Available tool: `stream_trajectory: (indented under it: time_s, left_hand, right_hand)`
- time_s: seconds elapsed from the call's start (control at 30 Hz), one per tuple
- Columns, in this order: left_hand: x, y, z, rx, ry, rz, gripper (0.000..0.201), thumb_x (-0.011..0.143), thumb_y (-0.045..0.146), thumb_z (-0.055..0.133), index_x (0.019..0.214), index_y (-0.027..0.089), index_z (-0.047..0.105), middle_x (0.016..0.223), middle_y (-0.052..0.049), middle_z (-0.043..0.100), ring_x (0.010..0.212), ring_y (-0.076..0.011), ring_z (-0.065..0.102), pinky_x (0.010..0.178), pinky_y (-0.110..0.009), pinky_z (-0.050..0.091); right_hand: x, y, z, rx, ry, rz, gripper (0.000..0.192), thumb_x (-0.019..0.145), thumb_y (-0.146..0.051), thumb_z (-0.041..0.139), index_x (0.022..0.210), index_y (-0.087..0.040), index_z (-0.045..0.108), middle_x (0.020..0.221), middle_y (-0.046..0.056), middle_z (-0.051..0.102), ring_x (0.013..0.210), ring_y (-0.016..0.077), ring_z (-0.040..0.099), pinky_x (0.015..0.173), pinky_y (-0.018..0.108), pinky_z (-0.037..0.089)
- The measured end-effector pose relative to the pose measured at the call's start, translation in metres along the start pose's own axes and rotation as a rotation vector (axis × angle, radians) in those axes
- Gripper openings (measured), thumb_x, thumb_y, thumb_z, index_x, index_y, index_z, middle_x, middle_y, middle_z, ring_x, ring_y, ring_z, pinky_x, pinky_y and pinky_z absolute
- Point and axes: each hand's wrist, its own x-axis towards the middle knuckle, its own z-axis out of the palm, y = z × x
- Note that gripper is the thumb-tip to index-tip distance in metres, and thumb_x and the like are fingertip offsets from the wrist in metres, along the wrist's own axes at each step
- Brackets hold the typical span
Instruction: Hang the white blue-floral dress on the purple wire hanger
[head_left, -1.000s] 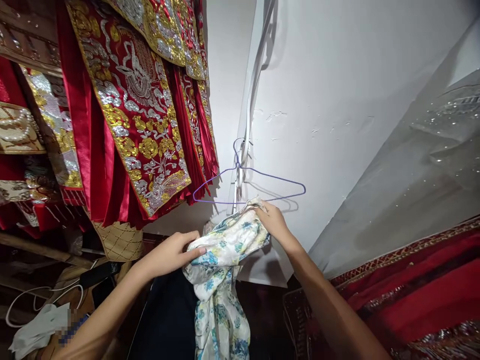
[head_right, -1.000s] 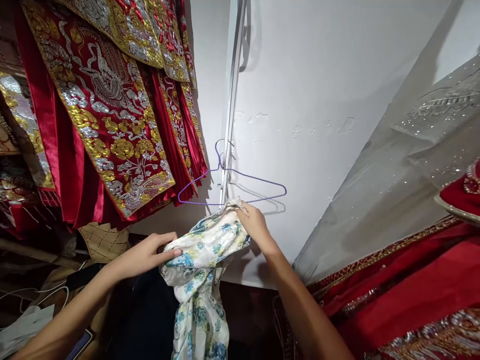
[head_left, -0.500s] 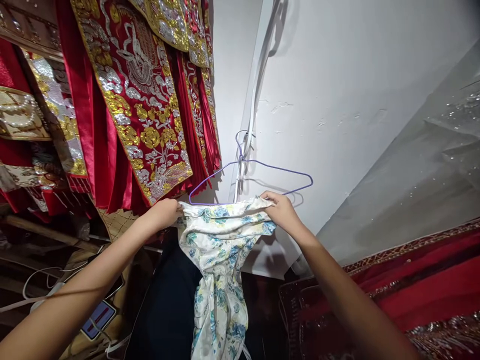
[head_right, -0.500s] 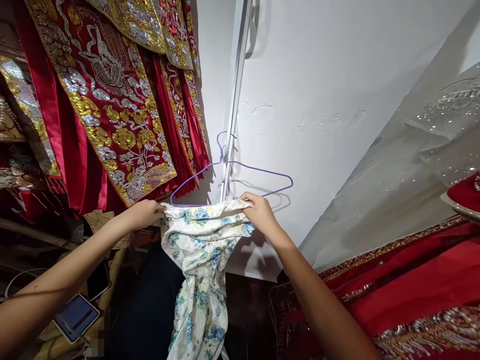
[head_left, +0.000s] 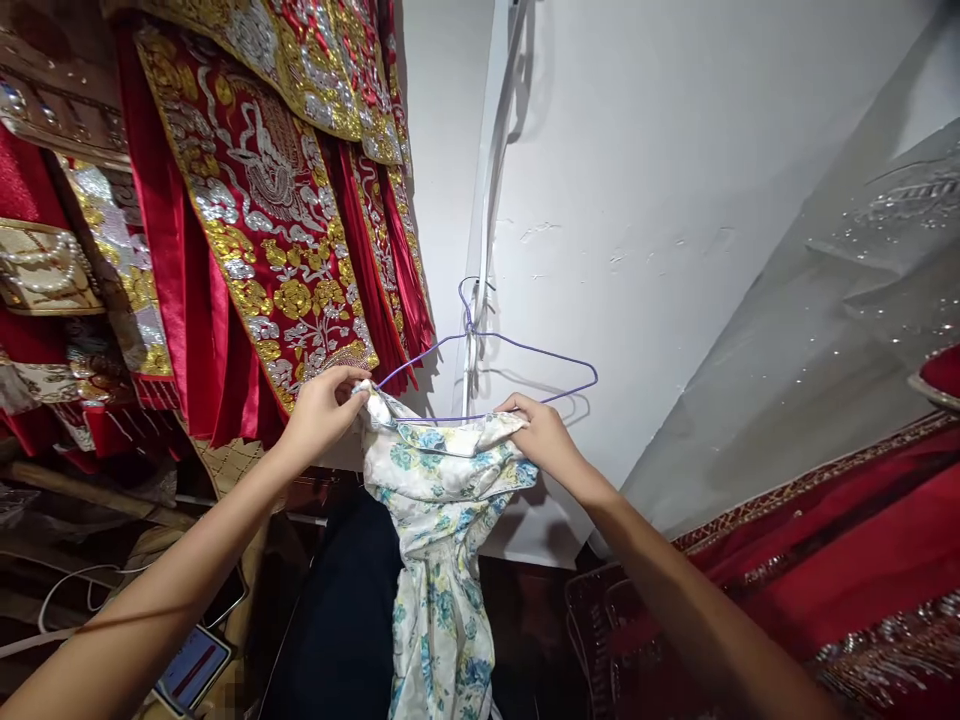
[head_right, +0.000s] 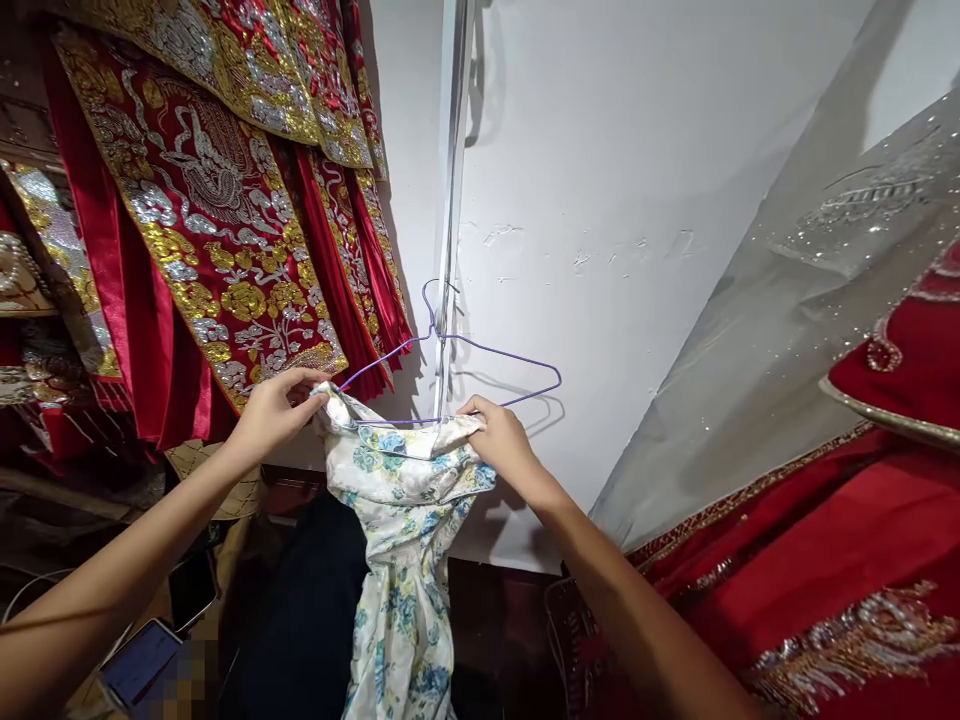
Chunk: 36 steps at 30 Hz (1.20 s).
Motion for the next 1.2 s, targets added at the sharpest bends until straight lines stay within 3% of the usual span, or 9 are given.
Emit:
stream_trajectory:
  time_s: [0.17, 0.3, 0.57, 0.7, 0.77, 0.83, 0.9, 1.07, 1.2]
  left_hand:
    - [0.011, 0.013, 0.003, -0.183, 0.103, 0.048, 0.026, 0.090, 0.036, 0.059, 0.105, 0.018, 0.070, 0.102, -0.007, 0.073, 0.087, -0.0209, 0.067, 0.078, -0.032, 0.052]
    - [0.031, 0.013, 0.022, -0.117, 0.178, 0.174, 0.019, 0.091, 0.030, 0.057, 0.098, 0.018, 0.069, 0.104, -0.007, 0.070, 0.098, -0.0211, 0.064, 0.092, -0.034, 0.049]
    - [0.043, 0.008, 0.075, -0.164, 0.065, 0.155, 0.028, 0.092, 0.024, 0.051, 0.117, 0.018, 0.063, 0.111, -0.008, 0.069, 0.105, -0.0222, 0.064, 0.095, -0.035, 0.048]
    - [0.046, 0.010, 0.071, -0.145, 0.091, 0.174, 0.031, 0.092, 0.018, 0.046, 0.115, 0.018, 0.067, 0.110, -0.009, 0.070, 0.103, -0.0229, 0.064, 0.095, -0.037, 0.048]
    - [0.049, 0.007, 0.065, -0.150, 0.076, 0.162, 0.033, 0.090, 0.015, 0.045, 0.114, 0.017, 0.068, 0.106, -0.009, 0.071, 0.101, -0.0228, 0.065, 0.093, -0.036, 0.049]
    - [0.051, 0.005, 0.060, -0.155, 0.055, 0.153, 0.033, 0.089, 0.015, 0.046, 0.114, 0.017, 0.068, 0.105, -0.009, 0.072, 0.101, -0.0231, 0.066, 0.092, -0.035, 0.049]
    - [0.051, 0.006, 0.056, -0.171, 0.033, 0.139, 0.032, 0.090, 0.017, 0.048, 0.113, 0.017, 0.069, 0.104, -0.008, 0.073, 0.100, -0.0235, 0.067, 0.090, -0.035, 0.050]
    - [0.049, 0.012, 0.056, -0.227, 0.014, 0.110, 0.029, 0.091, 0.022, 0.051, 0.110, 0.016, 0.071, 0.103, -0.008, 0.075, 0.097, -0.0238, 0.068, 0.086, -0.034, 0.050]
    - [0.054, 0.006, 0.055, -0.295, 0.042, 0.048, 0.027, 0.091, 0.027, 0.054, 0.108, 0.018, 0.073, 0.101, -0.008, 0.075, 0.095, -0.0242, 0.068, 0.084, -0.035, 0.052]
  right_hand:
    - [-0.003, -0.012, 0.008, 0.153, -0.061, 0.048, 0.018, 0.073, -0.018, 0.057, 0.087, -0.019, 0.069, 0.076, 0.003, 0.073, 0.064, 0.0196, 0.065, 0.055, 0.026, 0.042]
    - [-0.012, -0.026, 0.017, 0.330, -0.072, 0.085, 0.018, 0.069, -0.017, 0.059, 0.086, -0.018, 0.067, 0.070, 0.002, 0.071, 0.059, 0.0176, 0.063, 0.050, 0.024, 0.040]
    - [-0.015, -0.023, 0.024, 0.423, 0.030, 0.108, 0.015, 0.067, -0.020, 0.060, 0.081, -0.019, 0.065, 0.070, 0.003, 0.070, 0.061, 0.0179, 0.063, 0.051, 0.025, 0.044]
    - [-0.021, -0.024, 0.006, 0.387, 0.119, 0.063, 0.051, 0.067, -0.016, 0.055, 0.117, -0.016, 0.067, 0.084, 0.006, 0.073, 0.066, 0.0183, 0.064, 0.054, 0.026, 0.047]
    - [-0.022, -0.020, -0.014, 0.323, 0.266, 0.076, 0.080, 0.067, -0.015, 0.054, 0.147, -0.018, 0.047, 0.083, 0.005, 0.072, 0.059, 0.0160, 0.059, 0.048, 0.024, 0.043]
    - [-0.018, -0.009, -0.039, 0.220, 0.437, 0.103, 0.094, 0.068, -0.016, 0.058, 0.157, -0.017, 0.028, 0.075, 0.002, 0.069, 0.052, 0.0137, 0.053, 0.046, 0.023, 0.039]
    - [-0.010, 0.005, -0.063, 0.127, 0.500, 0.145, 0.090, 0.068, -0.020, 0.063, 0.154, -0.012, 0.037, 0.066, 0.000, 0.065, 0.049, 0.0121, 0.047, 0.046, 0.023, 0.036]
    - [0.007, 0.025, -0.094, 0.092, 0.428, 0.212, 0.060, 0.065, -0.029, 0.072, 0.120, -0.005, 0.071, 0.052, -0.002, 0.057, 0.043, 0.0100, 0.041, 0.043, 0.024, 0.029]
    - [0.005, 0.022, -0.105, 0.179, 0.370, 0.245, 0.044, 0.055, -0.031, 0.085, 0.093, -0.011, 0.076, 0.057, 0.002, 0.066, 0.047, 0.0144, 0.054, 0.045, 0.025, 0.038]
